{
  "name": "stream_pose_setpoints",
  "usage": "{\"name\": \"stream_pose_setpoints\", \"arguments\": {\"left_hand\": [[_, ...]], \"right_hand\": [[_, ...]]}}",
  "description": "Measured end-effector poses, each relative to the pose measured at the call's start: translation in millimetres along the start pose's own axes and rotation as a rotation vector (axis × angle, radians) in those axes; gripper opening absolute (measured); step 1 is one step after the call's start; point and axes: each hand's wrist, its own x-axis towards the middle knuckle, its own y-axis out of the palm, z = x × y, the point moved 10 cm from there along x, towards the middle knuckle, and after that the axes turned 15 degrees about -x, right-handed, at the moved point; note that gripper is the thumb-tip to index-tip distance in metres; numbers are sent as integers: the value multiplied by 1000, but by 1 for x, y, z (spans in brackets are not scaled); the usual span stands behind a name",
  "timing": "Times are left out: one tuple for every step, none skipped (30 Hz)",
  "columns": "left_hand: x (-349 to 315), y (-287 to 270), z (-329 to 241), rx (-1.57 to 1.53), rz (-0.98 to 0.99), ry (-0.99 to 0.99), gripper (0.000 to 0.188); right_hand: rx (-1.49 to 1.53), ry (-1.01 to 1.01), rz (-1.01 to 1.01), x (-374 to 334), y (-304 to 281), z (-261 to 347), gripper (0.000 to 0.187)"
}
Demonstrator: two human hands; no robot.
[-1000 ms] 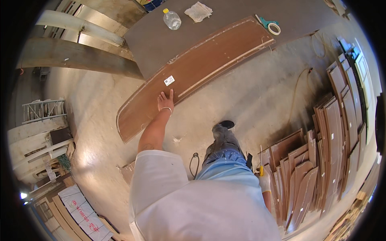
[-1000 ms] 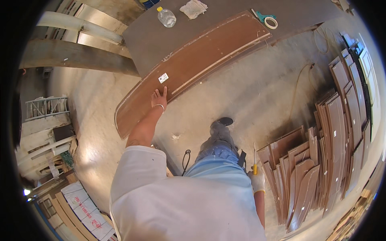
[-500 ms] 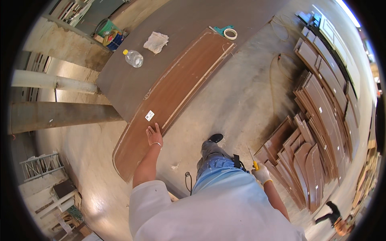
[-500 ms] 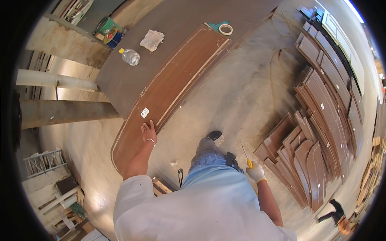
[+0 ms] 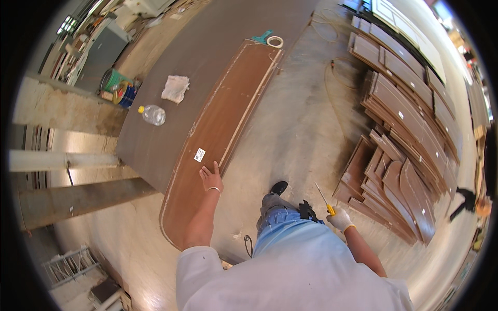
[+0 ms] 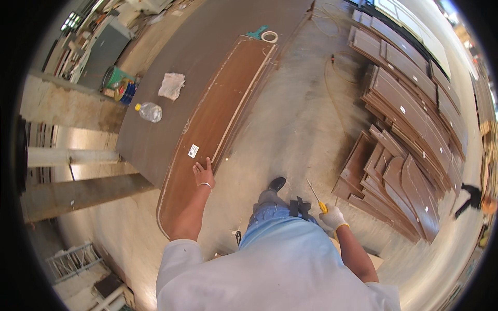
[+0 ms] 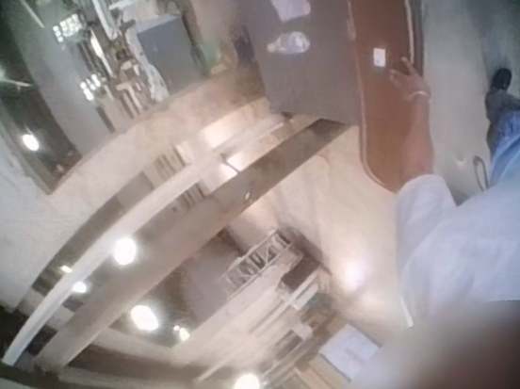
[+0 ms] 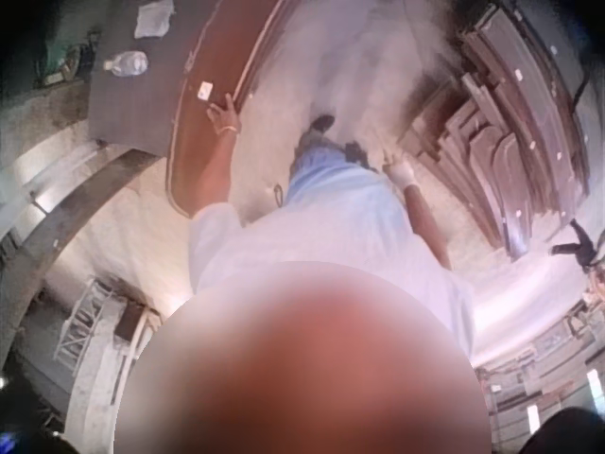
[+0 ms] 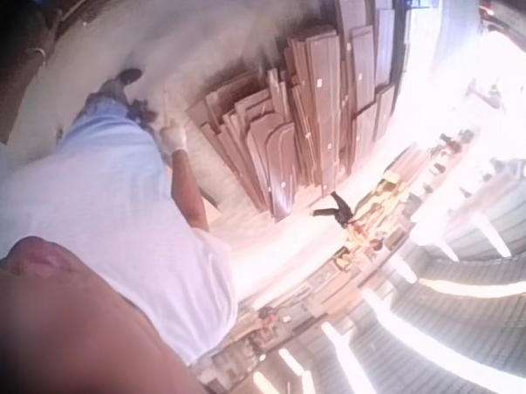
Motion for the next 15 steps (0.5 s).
{"name": "stream_pose_setpoints", "arguments": {"left_hand": [[7,-6,-10,2,-27,17,88],[13,-10,-20,19,-38,30,92],[22,-17,-29,-7,-63,39,90],[31,-23,-37,-17,-73,44,89],[38,-26,-45,-13,-60,48,88],[44,-32,-53,-23,-83,64,87],[49,-38,-61,-19,-83,80,86],[54,-42,-69,8,-77,106,85],[59,-49,-76,-3,-77,104,86],[63,-54,-83,9,-66,110,87],[66,-56,-90,52,-35,110,88],[67,-62,-97,17,-60,108,85],[67,-64,-102,14,-64,101,83],[67,-66,-106,23,-78,108,81],[65,-65,-106,-21,-81,89,80]], "right_hand": [[4,11,3,-3,1,0,39],[3,28,5,-6,1,-2,38],[1,39,7,-9,0,-3,38],[0,48,3,-13,0,-4,37],[-3,52,0,-17,-1,-5,37],[-9,55,-7,-21,-2,-5,36],[4,70,-10,-25,-2,-6,36],[16,84,-18,-28,-2,-8,35],[32,97,-29,-32,-2,-8,35],[37,99,-28,-35,-1,-8,35],[42,99,-30,-37,0,-7,35],[39,103,-27,-39,1,-7,35],[43,97,-16,-41,5,-6,37],[39,100,-3,-42,8,-6,38],[38,108,4,-42,10,-6,39]]}}
